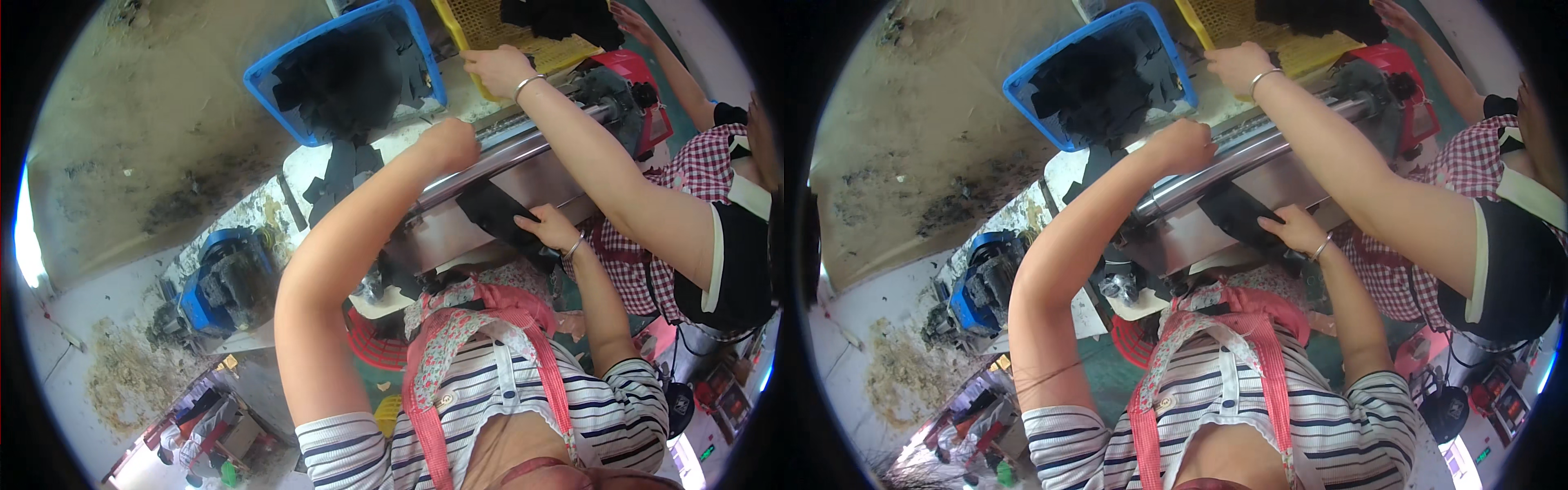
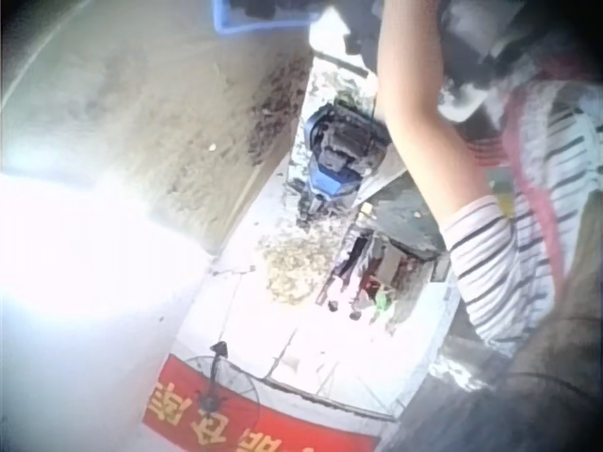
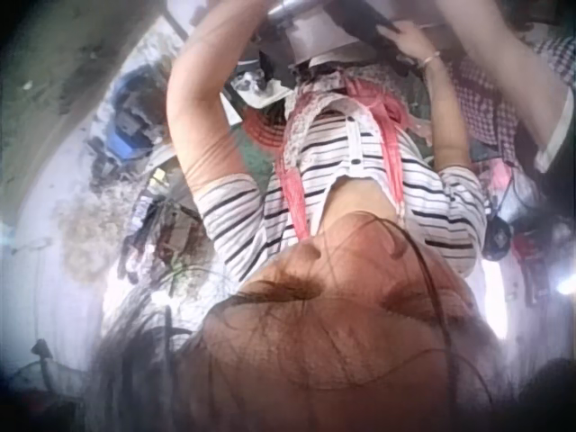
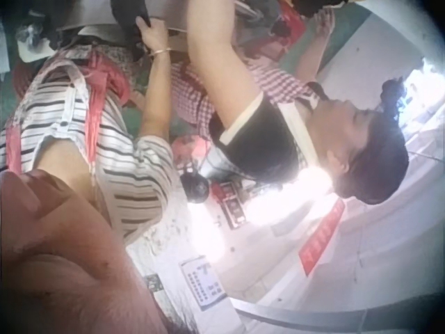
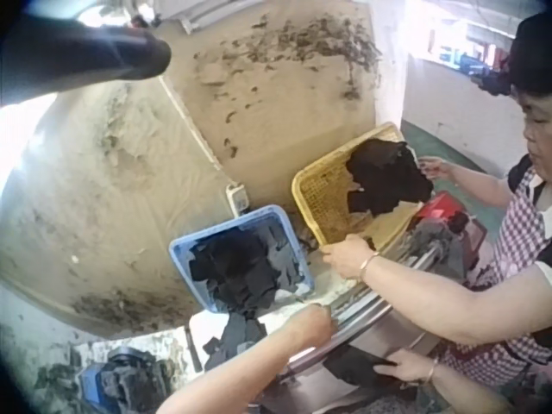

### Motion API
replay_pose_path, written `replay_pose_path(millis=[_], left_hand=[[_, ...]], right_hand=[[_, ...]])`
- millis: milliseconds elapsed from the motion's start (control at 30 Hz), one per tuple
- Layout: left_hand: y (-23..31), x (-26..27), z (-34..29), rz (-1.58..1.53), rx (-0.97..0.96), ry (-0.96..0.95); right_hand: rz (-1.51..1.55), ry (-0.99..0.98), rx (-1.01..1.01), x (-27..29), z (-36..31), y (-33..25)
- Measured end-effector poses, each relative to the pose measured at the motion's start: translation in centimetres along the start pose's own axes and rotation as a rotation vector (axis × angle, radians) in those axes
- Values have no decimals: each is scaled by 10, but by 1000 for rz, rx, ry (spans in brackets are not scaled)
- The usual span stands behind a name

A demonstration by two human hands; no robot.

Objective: Two people feed black fabric pieces into a machine one at a time, then fold and stack the processed pieces on the table. One person then gathers the stack and places it into a red basket on the floor.

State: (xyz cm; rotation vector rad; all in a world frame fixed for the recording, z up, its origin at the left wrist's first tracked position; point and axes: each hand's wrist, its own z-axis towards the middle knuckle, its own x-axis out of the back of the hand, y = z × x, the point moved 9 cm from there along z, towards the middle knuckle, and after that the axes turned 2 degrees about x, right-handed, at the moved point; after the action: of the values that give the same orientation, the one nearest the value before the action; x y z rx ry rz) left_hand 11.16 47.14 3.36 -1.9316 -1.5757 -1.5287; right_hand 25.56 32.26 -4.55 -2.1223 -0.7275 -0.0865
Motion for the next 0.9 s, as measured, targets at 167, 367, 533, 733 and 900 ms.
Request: replay_pose_path(millis=[167,367,533,733,900], left_hand=[[-7,-21,21,-92,0,74],[65,-20,-62,-140,-697,242],[45,-25,-70,-429,-376,41],[27,-4,-74,-491,-240,145],[29,15,-80,-343,-299,347]], right_hand=[[-5,395,453,21,-21,-39],[41,178,392,20,-35,-66],[-14,67,360,16,-35,-77],[453,206,475,18,-31,-88],[471,-23,247,8,-22,-70]])
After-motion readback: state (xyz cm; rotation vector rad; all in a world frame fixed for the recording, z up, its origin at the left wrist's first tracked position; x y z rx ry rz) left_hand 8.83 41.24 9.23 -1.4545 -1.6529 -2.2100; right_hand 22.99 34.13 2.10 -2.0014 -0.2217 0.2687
